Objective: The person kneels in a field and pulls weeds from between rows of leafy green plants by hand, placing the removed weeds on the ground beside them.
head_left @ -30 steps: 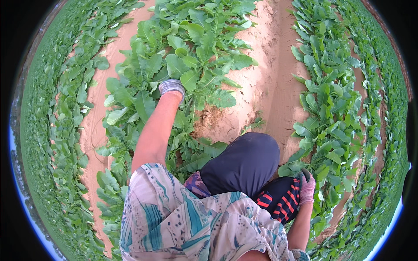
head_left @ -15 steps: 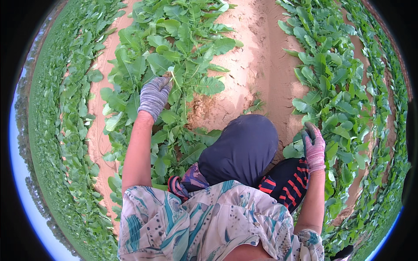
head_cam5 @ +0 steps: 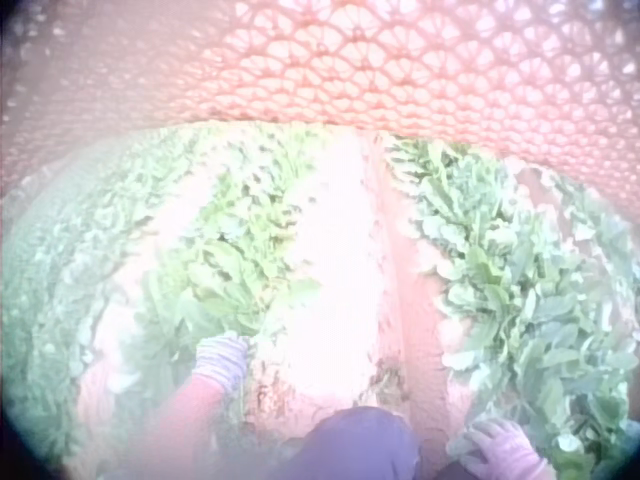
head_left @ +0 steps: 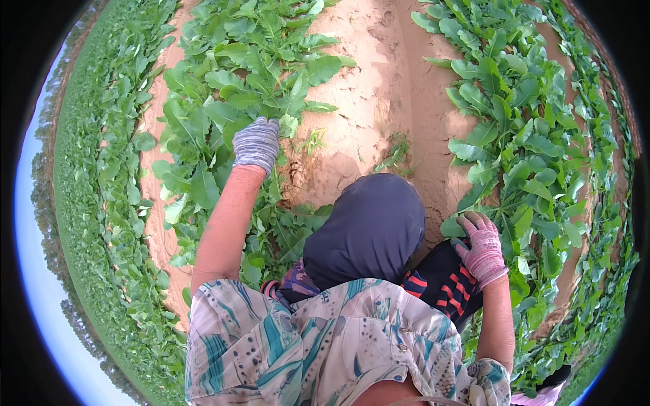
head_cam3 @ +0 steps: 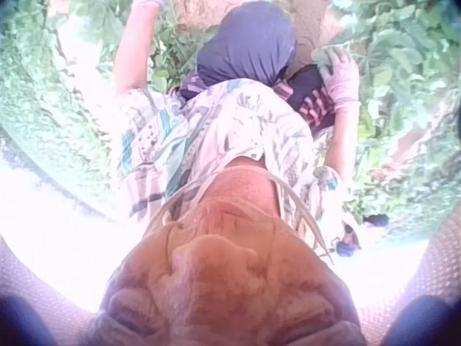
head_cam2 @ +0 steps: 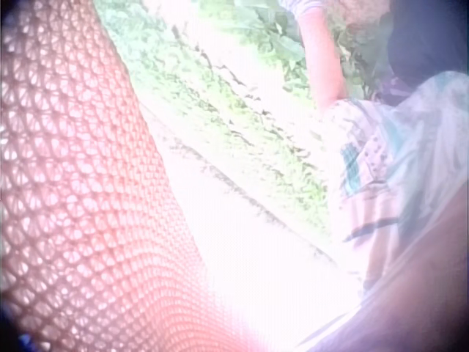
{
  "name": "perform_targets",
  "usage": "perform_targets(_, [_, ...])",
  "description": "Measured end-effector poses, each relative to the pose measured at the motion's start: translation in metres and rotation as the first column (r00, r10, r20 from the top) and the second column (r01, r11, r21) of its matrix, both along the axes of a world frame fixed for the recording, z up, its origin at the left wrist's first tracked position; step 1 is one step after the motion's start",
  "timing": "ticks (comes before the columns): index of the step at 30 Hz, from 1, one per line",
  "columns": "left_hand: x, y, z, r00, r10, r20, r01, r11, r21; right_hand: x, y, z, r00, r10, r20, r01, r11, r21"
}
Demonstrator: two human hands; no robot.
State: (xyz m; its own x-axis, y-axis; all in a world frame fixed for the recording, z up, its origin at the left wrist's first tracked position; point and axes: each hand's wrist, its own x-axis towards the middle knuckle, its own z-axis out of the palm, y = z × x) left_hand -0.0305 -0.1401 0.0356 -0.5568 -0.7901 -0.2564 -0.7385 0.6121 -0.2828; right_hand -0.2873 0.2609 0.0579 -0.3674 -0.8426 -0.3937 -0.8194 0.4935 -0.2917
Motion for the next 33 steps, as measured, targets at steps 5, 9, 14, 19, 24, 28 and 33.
perform_targets(5, [0.020,-0.042,0.022,0.953,0.295,-0.062,-0.275,0.935,0.224,-0.011,0.032,-0.002,0.921,-0.366,0.133,0.378,0.922,-0.081])
perform_targets(9, [0.003,-0.004,0.023,0.948,-0.107,-0.301,0.082,0.992,-0.092,-0.013,0.004,0.011,0.961,-0.276,0.001,0.271,0.943,-0.194])
perform_targets(14, [-0.048,0.064,-0.005,0.904,-0.396,-0.161,0.421,0.891,0.170,0.007,-0.057,0.009,0.977,-0.076,0.202,0.157,0.893,-0.423])
perform_targets(19, [-0.065,0.053,-0.036,0.999,-0.039,0.019,0.034,0.977,0.211,0.034,-0.069,-0.035,0.967,-0.115,0.229,0.189,0.924,-0.333])
perform_targets(24, [-0.055,0.039,-0.039,0.984,-0.080,0.157,0.024,0.944,0.328,0.013,-0.052,-0.068,0.910,-0.273,0.311,0.302,0.952,-0.048])
perform_targets(28, [-0.045,0.042,-0.029,0.982,-0.167,0.089,0.119,0.911,0.395,0.005,-0.055,-0.083,0.644,-0.382,0.662,0.569,0.819,-0.081])
perform_targets(33, [-0.025,0.048,0.001,0.922,0.184,-0.341,0.064,0.796,0.602,0.002,-0.064,-0.095,0.623,-0.442,0.645,0.604,0.796,-0.038])
